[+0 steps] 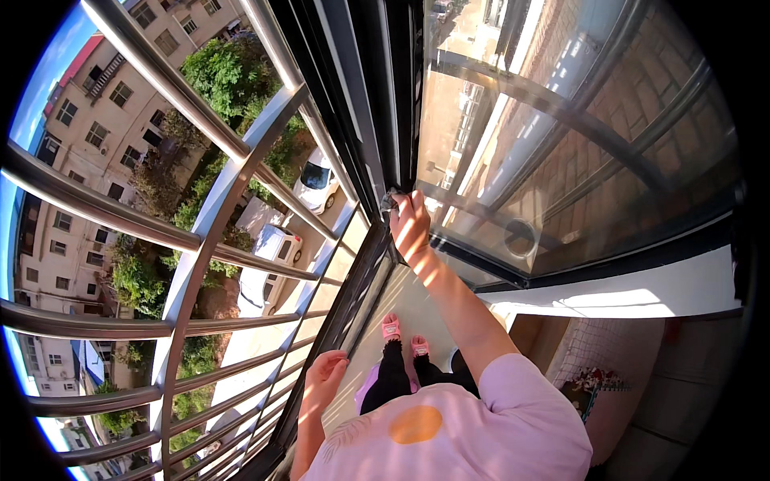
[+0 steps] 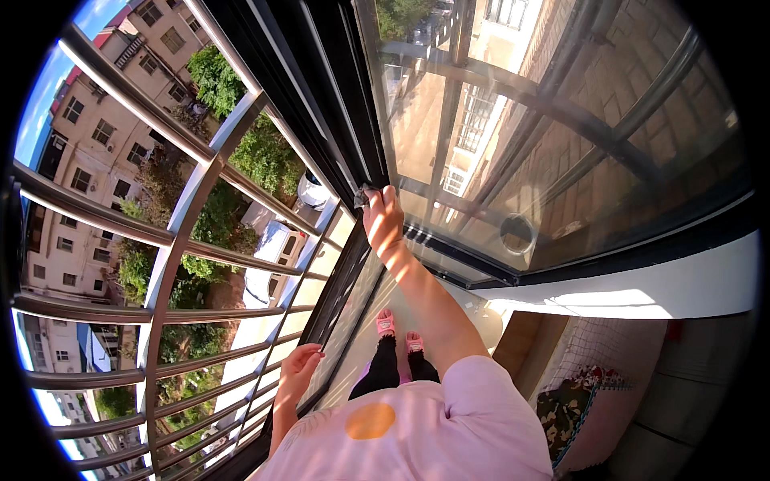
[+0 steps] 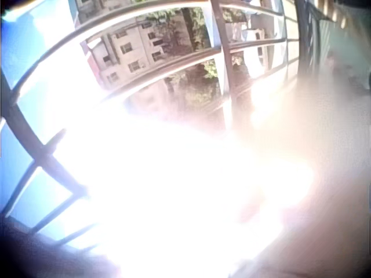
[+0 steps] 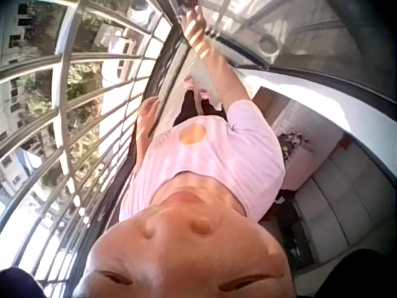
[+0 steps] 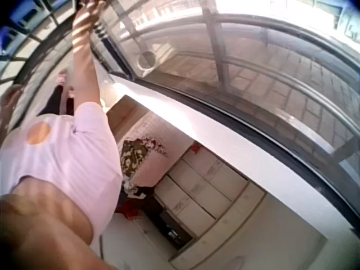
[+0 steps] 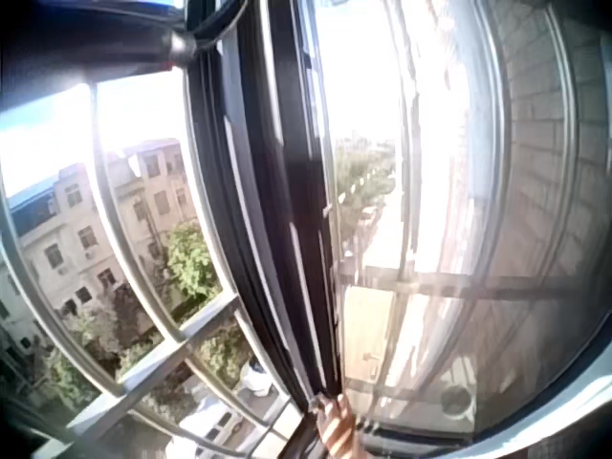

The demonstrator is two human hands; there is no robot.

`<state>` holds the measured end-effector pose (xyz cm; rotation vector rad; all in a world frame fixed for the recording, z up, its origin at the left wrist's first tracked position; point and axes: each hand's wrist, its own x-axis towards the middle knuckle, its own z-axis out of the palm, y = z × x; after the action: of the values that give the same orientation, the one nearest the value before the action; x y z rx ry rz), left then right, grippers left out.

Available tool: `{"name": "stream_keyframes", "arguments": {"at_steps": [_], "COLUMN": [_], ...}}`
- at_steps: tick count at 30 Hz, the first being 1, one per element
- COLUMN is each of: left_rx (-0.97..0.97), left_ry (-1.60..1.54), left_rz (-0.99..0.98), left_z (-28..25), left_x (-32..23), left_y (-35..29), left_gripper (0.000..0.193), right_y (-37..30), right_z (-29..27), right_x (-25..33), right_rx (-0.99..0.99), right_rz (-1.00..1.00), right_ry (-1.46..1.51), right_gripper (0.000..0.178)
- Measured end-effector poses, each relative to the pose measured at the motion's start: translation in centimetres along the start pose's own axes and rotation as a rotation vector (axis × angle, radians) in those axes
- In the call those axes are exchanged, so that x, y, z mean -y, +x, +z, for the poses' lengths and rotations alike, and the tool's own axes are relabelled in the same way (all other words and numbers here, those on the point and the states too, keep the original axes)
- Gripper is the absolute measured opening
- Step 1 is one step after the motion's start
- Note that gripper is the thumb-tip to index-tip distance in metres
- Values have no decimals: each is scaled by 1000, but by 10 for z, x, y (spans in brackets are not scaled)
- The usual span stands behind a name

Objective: The person cleans the window frame and screen on a balcony using a cloth. They wipe the frame and screen, then dip the cloth into a bucket of water to rinse it before continuing to wipe the frame.

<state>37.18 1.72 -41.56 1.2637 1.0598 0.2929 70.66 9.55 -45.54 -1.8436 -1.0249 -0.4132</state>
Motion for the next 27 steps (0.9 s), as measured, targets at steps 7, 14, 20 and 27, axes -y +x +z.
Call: {"name": "stream_keyframes", "arguments": {"at_steps": [7, 14, 20, 27], "left_rx": [-37, -59, -139, -196], "left_ry": [0, -29, -29, -132], "left_rz": [-102, -43, -22, -9], "left_z": [5, 8, 4, 17], "left_x": [25, 48, 51, 71], "left_y": [-14, -22, -36, -74], "left_gripper": [18, 16, 17, 17], "right_y": [-70, -144, -160, -133], "right_z": [50, 22, -46, -43], "right_x": [-51, -117, -78, -39], "right_rx": [136, 607, 704, 947], "right_rz": [274, 1397, 1696, 1395], "right_ry": [49, 912, 1357, 1261], "right_gripper": [21, 26, 20, 32]}}
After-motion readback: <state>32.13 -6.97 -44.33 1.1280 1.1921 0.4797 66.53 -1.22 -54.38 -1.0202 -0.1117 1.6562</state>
